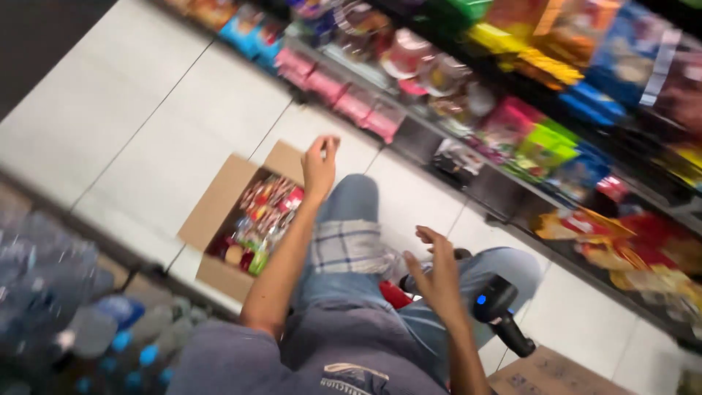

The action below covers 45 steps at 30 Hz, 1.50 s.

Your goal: Scanning snack items with a handheld barcode scanner and placing them on retail shelves.

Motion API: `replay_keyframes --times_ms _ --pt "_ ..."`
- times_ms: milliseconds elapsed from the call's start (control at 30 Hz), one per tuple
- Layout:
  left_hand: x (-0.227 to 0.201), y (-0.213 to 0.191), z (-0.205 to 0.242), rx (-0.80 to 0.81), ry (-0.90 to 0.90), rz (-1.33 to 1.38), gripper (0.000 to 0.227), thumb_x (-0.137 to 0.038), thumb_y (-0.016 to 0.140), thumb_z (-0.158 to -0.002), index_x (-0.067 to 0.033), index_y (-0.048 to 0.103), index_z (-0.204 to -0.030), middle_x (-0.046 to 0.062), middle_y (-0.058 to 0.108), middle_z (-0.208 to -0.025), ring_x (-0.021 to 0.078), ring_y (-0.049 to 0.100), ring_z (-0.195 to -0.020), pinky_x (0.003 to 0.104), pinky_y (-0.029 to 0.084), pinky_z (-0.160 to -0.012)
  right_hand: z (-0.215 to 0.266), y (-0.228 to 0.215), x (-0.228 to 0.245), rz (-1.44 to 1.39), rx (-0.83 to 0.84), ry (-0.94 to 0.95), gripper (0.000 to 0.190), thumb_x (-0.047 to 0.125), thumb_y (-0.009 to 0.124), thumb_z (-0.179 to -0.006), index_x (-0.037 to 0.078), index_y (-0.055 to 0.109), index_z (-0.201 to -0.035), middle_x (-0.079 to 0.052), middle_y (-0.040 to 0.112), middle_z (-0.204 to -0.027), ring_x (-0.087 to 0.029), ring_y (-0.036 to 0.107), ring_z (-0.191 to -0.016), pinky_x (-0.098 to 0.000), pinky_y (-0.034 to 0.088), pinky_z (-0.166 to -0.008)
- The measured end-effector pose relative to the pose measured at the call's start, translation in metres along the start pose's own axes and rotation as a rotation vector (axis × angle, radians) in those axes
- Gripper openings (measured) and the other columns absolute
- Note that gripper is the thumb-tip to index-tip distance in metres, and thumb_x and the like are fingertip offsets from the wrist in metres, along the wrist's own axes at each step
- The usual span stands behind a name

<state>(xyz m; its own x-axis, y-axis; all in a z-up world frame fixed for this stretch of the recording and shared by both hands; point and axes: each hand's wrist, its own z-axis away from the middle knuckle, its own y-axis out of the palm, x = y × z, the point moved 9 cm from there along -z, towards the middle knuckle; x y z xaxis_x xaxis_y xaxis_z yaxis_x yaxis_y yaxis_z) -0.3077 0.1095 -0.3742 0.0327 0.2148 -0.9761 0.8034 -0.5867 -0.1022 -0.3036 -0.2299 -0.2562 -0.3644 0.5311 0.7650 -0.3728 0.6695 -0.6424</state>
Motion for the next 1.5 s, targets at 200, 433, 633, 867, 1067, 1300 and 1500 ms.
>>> replay_keyframes --times_ms 200,433,633,867,1067,1300,1500 --pt "0.221 -0.127 0.149 -0.066 -0.221 -0.429 0.015 -0.013 0.060 -0.098 -0.0015 0.069 -0.102 0.019 0.072 -0.097 0.0349 0.070 -0.091 0.044 0.054 -0.082 0.024 0.111 0.035 0.111 0.469 -0.248 0.073 0.029 0.079 -0.081 0.012 0.050 -0.146 -0.017 0.049 -0.150 -0.038 0.045 -0.136 -0.0526 0.037 -0.111" --pt "0.326 -0.205 0.236 -0.065 -0.465 -0.699 0.023 -0.017 0.064 -0.090 0.0020 0.063 -0.104 0.027 0.066 -0.100 0.0461 0.063 -0.098 0.053 0.051 -0.089 0.039 0.177 0.006 0.297 0.674 -0.273 0.078 0.036 0.079 -0.082 0.029 0.043 -0.152 -0.019 0.027 -0.164 -0.045 0.027 -0.148 -0.0589 0.028 -0.114" --pt "0.359 -0.213 0.257 -0.122 -0.611 -0.759 0.034 -0.021 0.067 -0.089 0.0015 0.060 -0.112 0.034 0.058 -0.117 0.0521 0.058 -0.108 0.058 0.048 -0.096 0.035 0.173 0.016 0.291 0.681 -0.270 0.073 0.031 0.077 -0.084 0.026 0.046 -0.151 -0.018 0.031 -0.163 -0.044 0.031 -0.148 -0.0568 0.031 -0.115" --pt "0.387 -0.211 0.257 -0.163 -0.722 -0.750 0.051 -0.021 0.071 -0.085 0.0051 0.052 -0.124 0.035 0.055 -0.121 0.0523 0.056 -0.112 0.058 0.046 -0.099 0.032 0.175 0.022 0.241 0.658 -0.298 0.065 0.023 0.075 -0.088 0.021 0.052 -0.149 -0.017 0.037 -0.162 -0.042 0.038 -0.145 -0.0521 0.034 -0.117" --pt "0.313 -0.215 0.242 -0.199 -0.795 -0.800 0.055 -0.020 0.075 -0.082 0.0016 0.052 -0.127 0.026 0.058 -0.124 0.0456 0.057 -0.116 0.054 0.048 -0.098 0.023 0.178 0.028 0.236 0.641 -0.240 0.064 0.015 0.078 -0.083 0.020 0.058 -0.143 -0.015 0.044 -0.157 -0.041 0.042 -0.140 -0.0495 0.038 -0.115" --pt "0.295 -0.240 0.256 -0.090 -0.716 -1.180 0.039 -0.009 0.061 -0.090 -0.0174 0.060 -0.128 0.013 0.062 -0.124 0.0359 0.057 -0.122 0.050 0.043 -0.106 0.018 0.181 0.028 0.253 0.633 -0.226 0.062 0.014 0.080 -0.081 0.021 0.061 -0.139 -0.012 0.047 -0.153 -0.040 0.046 -0.135 -0.0489 0.041 -0.112" --pt "0.316 -0.236 0.250 0.357 -0.610 -1.343 0.030 -0.017 0.050 -0.101 -0.0285 0.065 -0.124 0.009 0.063 -0.127 0.0278 0.054 -0.129 0.047 0.042 -0.109 0.017 0.178 0.026 0.225 0.600 -0.213 0.059 0.013 0.079 -0.081 0.021 0.062 -0.137 -0.013 0.050 -0.150 -0.041 0.048 -0.131 -0.0483 0.043 -0.109"
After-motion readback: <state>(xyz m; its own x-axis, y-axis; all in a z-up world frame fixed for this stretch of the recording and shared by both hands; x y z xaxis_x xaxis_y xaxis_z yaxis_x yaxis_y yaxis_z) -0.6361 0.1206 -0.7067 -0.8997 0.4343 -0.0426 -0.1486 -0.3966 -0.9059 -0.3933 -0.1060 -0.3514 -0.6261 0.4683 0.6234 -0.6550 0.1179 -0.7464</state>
